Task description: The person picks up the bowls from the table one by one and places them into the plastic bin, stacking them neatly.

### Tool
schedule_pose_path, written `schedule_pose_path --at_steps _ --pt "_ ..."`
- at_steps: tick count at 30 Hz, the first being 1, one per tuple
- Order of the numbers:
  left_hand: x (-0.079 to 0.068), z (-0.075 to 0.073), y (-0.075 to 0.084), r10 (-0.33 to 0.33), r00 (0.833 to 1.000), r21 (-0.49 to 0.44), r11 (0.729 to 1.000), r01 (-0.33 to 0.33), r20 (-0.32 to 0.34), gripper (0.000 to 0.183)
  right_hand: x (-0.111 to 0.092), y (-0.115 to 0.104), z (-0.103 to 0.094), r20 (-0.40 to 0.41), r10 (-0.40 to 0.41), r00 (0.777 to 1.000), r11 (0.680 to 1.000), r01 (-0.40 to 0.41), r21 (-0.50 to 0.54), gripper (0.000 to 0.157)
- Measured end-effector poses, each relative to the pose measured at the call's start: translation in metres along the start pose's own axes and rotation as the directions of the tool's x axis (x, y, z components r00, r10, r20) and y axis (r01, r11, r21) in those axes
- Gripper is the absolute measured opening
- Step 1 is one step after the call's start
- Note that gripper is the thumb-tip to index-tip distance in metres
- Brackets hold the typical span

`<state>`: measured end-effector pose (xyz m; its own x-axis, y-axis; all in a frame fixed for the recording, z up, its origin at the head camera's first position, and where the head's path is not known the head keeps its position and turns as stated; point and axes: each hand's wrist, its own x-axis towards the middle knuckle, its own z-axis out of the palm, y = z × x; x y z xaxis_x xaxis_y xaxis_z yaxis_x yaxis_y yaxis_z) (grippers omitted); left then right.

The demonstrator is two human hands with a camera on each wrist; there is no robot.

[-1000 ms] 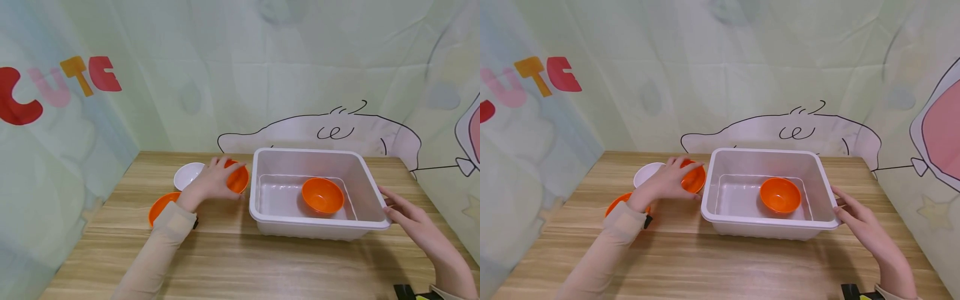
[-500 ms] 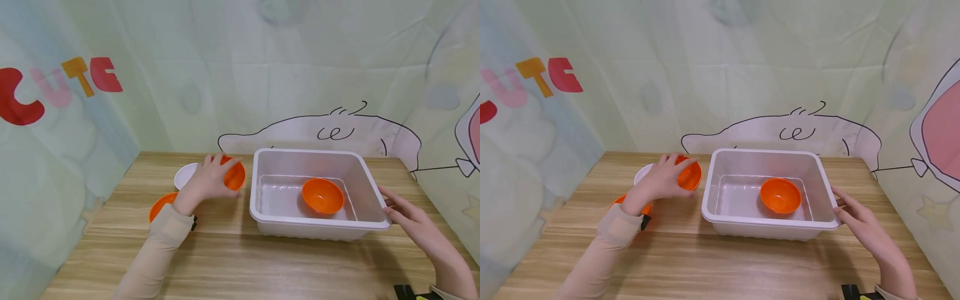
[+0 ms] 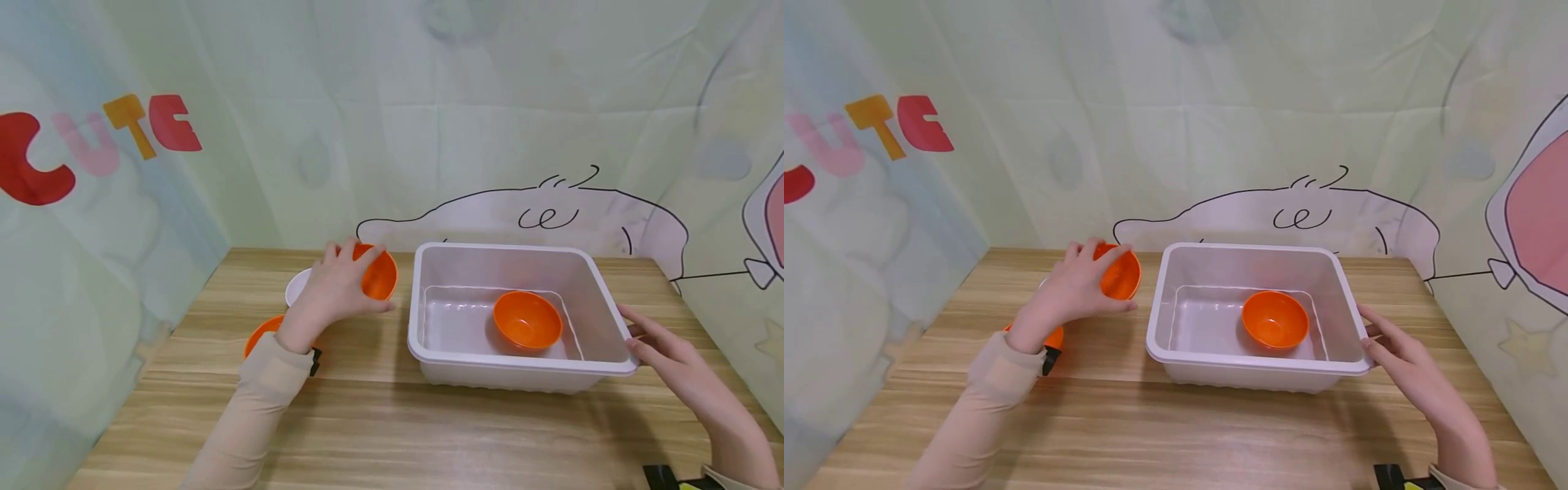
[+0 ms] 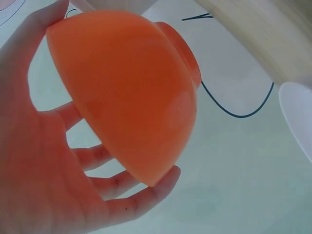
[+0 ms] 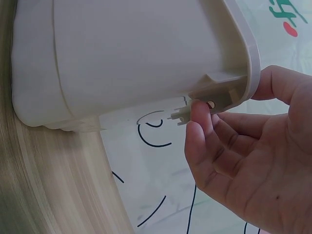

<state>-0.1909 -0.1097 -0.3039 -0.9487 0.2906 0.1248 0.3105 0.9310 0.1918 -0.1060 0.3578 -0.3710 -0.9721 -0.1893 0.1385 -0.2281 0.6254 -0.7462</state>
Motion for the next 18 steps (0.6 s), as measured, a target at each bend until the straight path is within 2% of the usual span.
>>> schedule_pose_path --at_steps 8,18 --pt "0.0 -0.005 0.006 -0.038 0.996 -0.033 0.999 0.036 -0.078 0.089 0.0 0.001 0.0 -0.001 -0.009 1.0 1.0 0.009 -0.003 0.052" --pt "0.0 -0.012 0.017 -0.054 0.993 -0.022 0.998 0.052 -0.105 0.089 0.0 0.001 0.0 -0.002 -0.006 1.0 1.0 0.006 -0.003 0.052"
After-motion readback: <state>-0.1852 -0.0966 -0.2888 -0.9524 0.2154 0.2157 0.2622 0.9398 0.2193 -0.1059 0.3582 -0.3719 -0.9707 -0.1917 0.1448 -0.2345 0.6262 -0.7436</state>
